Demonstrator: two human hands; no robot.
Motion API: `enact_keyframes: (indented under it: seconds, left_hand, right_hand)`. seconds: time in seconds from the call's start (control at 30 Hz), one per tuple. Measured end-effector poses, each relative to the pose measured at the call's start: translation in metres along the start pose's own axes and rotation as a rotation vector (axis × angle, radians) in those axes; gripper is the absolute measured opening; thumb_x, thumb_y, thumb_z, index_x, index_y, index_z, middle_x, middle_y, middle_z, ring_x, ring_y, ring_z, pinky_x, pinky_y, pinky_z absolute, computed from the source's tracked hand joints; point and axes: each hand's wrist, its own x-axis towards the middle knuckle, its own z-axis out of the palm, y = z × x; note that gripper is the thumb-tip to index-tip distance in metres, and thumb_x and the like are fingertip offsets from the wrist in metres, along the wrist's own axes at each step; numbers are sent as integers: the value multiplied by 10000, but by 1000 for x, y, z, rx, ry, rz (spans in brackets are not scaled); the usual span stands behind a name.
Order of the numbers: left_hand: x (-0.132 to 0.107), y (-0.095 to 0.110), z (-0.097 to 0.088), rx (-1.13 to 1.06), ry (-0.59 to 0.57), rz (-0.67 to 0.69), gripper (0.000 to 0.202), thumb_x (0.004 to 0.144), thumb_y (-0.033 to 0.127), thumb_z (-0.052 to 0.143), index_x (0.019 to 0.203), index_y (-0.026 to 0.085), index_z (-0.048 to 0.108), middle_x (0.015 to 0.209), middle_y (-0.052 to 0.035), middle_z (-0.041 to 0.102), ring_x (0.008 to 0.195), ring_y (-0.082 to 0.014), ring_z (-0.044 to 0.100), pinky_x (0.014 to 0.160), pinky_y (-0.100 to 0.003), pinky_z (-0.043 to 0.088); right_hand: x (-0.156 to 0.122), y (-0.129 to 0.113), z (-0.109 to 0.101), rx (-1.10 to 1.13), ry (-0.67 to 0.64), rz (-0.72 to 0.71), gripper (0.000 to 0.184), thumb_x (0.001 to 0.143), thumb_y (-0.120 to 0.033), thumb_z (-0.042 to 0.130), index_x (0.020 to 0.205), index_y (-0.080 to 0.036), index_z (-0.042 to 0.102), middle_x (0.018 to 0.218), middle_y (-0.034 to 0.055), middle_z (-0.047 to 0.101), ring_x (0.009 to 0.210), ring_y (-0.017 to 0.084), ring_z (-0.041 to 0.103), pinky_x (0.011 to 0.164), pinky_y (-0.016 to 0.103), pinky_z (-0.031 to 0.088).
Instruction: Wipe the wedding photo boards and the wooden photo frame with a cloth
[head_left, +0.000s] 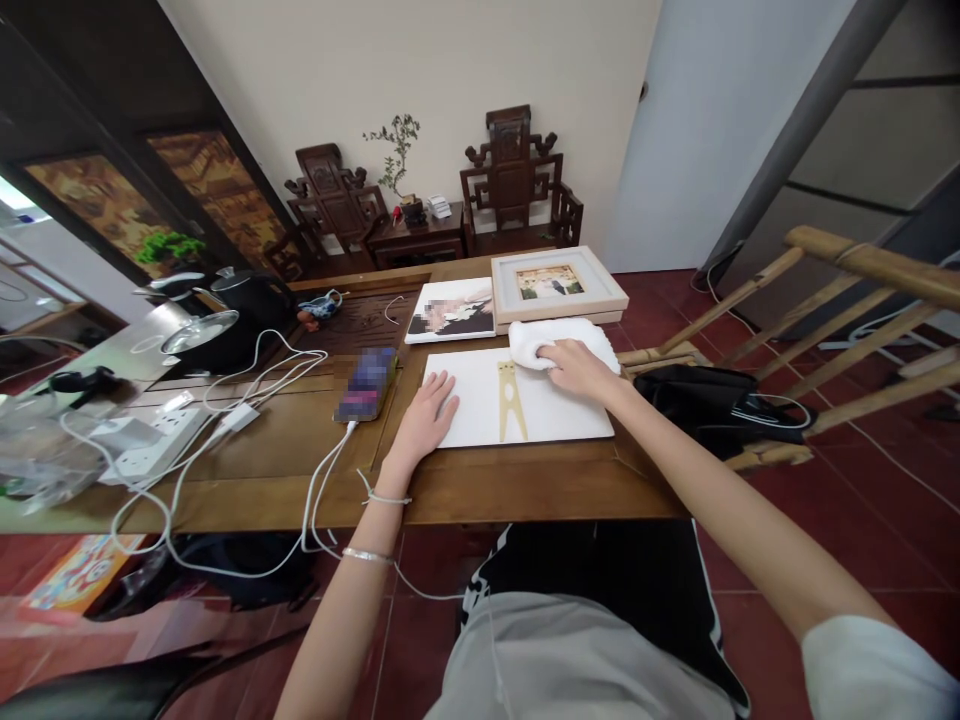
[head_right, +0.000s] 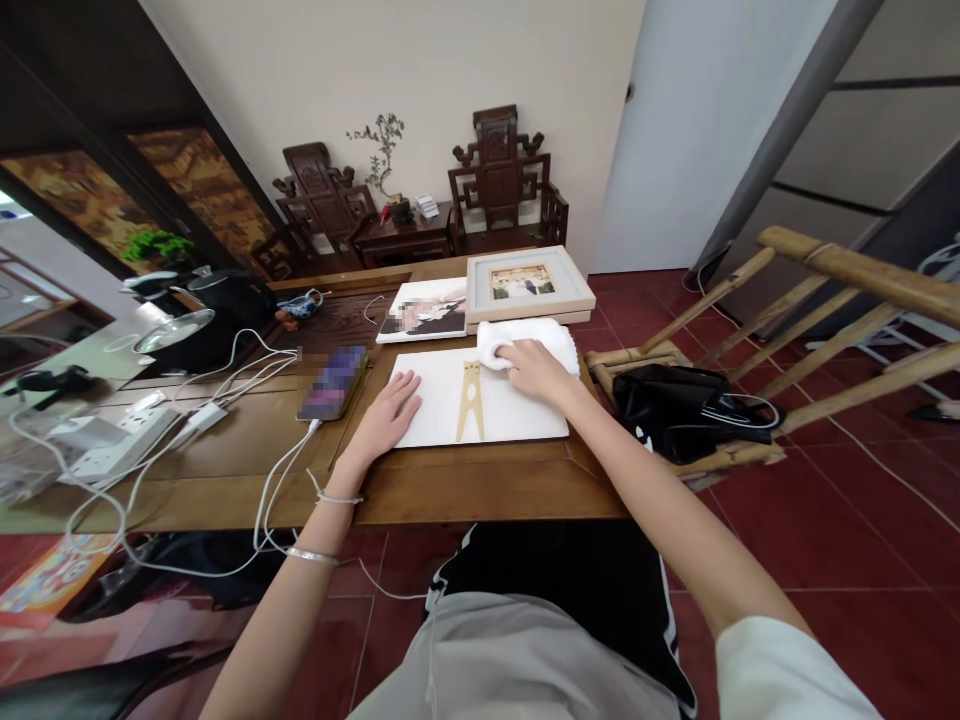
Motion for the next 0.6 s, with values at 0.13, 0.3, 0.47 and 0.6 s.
enact_keyframes:
  seconds: [0.13, 0.3, 0.47, 0.6]
  left_hand:
    - [1, 1, 2, -2, 24, 9, 477, 985, 289, 362, 1383, 100, 544, 1512, -141, 465, 1463, -277, 336, 1210, -470, 270]
    - [0, 2, 3, -36, 35, -17, 470, 979, 294, 379, 1386, 126, 544, 1509, -138, 471, 1464, -286, 333, 1196, -489, 296]
    - [-1, 3, 4, -53, 40, -12, 479, 983, 294, 364, 1388, 108, 537, 1514, -155, 458, 1470, -293, 318, 1192, -502, 297]
    - [-1, 3, 4, -60, 45, 1, 505, 990, 299, 329, 1401, 69, 514, 1524, -176, 436, 1468, -293, 321, 1194, -502, 292]
  right_hand:
    - [-49, -25, 5, 19, 49, 8, 448, 708, -4, 428, 1031, -138, 707, 1072, 154, 709, 1021, 292, 626, 977, 410, 429]
    - [-122, -64, 12, 94, 164, -27, 401, 657, 11, 433, 902, -168, 695, 1274, 175, 650, 1241, 289, 556, 1147, 538, 311]
    - [-145, -69, 8, 148, 159, -81, 391, 635, 13, 424, 850, -184, 683, 1210, 155, 686, 1211, 273, 582, 1152, 533, 318]
    - [-111, -48, 3, 105, 107, -52, 423, 663, -2, 420, 929, -163, 706, 1107, 141, 707, 1083, 282, 625, 1087, 478, 379]
